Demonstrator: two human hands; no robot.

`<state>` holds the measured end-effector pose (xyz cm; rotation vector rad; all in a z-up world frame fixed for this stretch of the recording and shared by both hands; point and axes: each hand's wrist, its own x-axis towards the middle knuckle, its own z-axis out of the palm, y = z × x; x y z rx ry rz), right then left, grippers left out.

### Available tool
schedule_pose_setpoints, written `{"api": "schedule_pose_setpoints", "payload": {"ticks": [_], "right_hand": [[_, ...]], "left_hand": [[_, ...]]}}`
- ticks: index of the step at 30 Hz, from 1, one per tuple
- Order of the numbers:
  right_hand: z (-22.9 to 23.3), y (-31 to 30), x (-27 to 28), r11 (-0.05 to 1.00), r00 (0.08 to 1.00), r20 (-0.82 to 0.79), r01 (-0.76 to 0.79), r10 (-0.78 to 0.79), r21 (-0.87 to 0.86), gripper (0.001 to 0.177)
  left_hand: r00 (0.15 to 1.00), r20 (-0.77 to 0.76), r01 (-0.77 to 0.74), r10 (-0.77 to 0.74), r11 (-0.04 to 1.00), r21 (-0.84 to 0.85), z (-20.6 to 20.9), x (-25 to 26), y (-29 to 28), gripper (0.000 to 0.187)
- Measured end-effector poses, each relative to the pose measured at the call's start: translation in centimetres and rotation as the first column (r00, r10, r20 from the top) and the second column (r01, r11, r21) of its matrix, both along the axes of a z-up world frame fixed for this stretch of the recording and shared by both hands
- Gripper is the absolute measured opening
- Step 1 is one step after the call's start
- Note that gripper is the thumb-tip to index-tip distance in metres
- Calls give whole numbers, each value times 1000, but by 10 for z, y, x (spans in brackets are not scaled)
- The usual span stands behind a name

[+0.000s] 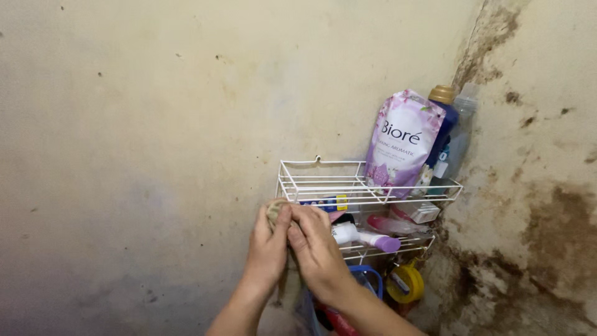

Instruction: The person wipes a wall-mounted wire rack with a cloth, then removes and rearranges several bottles and tubes of toiletries on the rack. The person places the items back in an organized manner.

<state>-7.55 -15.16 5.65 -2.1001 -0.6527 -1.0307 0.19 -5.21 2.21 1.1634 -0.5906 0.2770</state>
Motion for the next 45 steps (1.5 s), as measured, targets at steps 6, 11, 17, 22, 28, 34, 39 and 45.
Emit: {"api": "schedule_pose_setpoints", "payload": {"ticks": [6,11,17,22,28,34,39,45], "right_hand": [[7,-34,-2,992,997,-40,73,-69,107,44],[13,-63,-15,936,957,41,272,-287,225,41],[-4,-79,-24,916,929,30,357,-368,184,40],[-12,-76,-20,929,960,-62,278,-271,243,33],[-12,-43,-17,979,979,-206,39,3,199,41],[-28,-36,-11,996,996,-33,80,-79,26,61],[-22,-79,4,864,883,-44,466,-466,193,44],[-14,-81,33,677,677,0,736,-736,5,39]], "left_hand": [[901,11,-420,433,869,263,48,29,14,44],[835,145,-528,531,699,482,76,85,9,27],[791,390,-604,471,699,382,41,93,-20,30],[816,399,-561,419,742,367,30,70,-4,32],[847,321,-530,423,711,462,11,21,13,27],[963,257,-175,80,912,371,-3,-16,2,36],[969,154,-247,195,826,506,8,-15,2,36],[863,275,-504,425,772,387,14,6,-15,23]]}}
